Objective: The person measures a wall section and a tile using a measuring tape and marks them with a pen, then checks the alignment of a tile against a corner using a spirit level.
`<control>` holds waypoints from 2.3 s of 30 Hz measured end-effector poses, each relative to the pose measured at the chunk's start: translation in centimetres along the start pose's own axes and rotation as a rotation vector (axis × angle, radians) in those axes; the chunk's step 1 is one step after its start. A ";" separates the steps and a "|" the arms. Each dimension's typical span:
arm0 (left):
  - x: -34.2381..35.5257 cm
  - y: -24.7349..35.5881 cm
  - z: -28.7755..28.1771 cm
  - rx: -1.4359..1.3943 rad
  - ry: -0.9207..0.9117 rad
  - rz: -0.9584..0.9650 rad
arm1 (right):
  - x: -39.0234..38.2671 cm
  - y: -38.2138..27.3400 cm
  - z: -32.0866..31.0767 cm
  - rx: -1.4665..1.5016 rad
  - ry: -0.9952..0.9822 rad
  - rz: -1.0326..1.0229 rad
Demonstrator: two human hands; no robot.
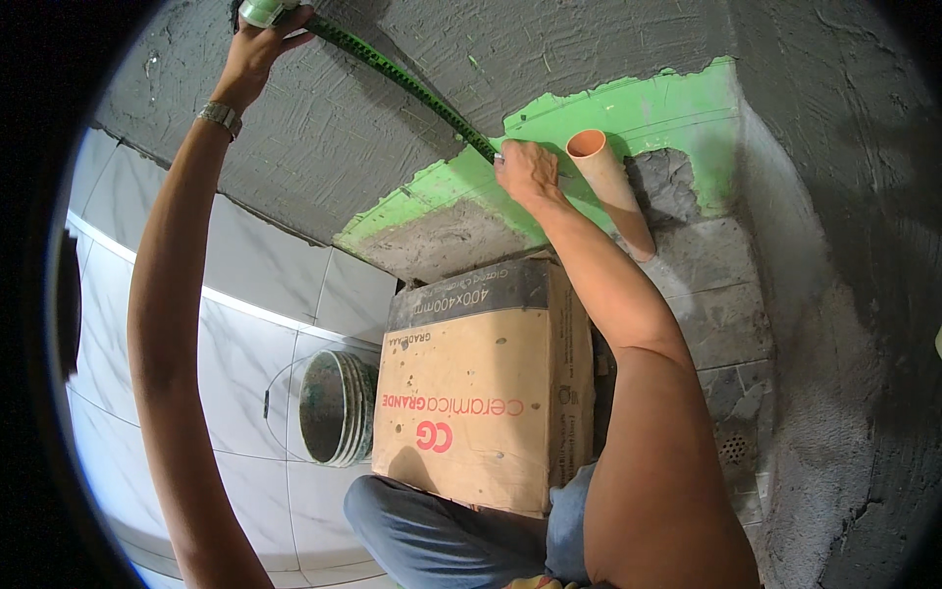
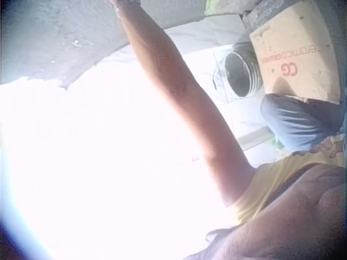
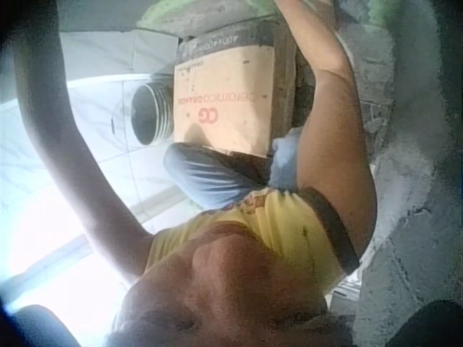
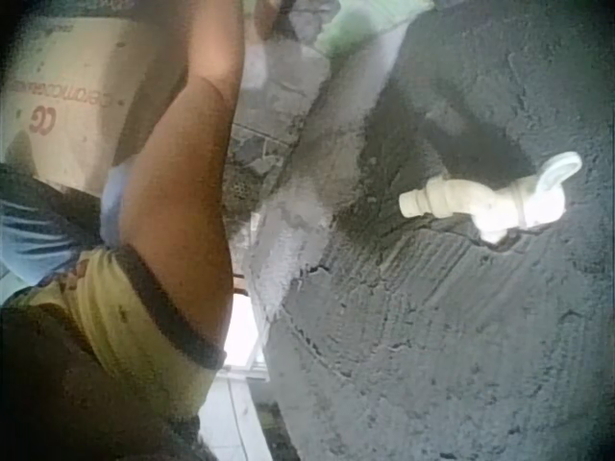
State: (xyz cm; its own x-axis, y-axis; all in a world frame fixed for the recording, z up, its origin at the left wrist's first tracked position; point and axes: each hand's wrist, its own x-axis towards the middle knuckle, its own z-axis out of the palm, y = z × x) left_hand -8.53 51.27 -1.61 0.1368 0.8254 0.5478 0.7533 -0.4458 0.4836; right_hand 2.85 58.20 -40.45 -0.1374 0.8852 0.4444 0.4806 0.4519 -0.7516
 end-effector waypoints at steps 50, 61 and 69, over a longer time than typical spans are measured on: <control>-4.8 -3.3 -15.2 0.077 0.294 -0.153 | -1.5 -4.7 -2.5 0.343 -0.185 -0.273; -18.3 -6.6 -11.3 -0.065 0.559 -0.246 | -1.7 -10.3 -5.4 0.591 -0.272 -0.499; -35.5 -8.4 5.0 -0.511 0.801 -0.665 | -4.1 -11.1 -4.2 0.175 -0.813 -0.537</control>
State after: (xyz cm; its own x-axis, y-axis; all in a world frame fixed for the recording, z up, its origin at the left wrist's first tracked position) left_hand -16.43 27.47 -28.52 -0.7726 0.5753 0.2687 0.1506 -0.2451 0.9577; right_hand 1.73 49.09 -31.92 -0.8841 0.3343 0.3266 0.0543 0.7676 -0.6386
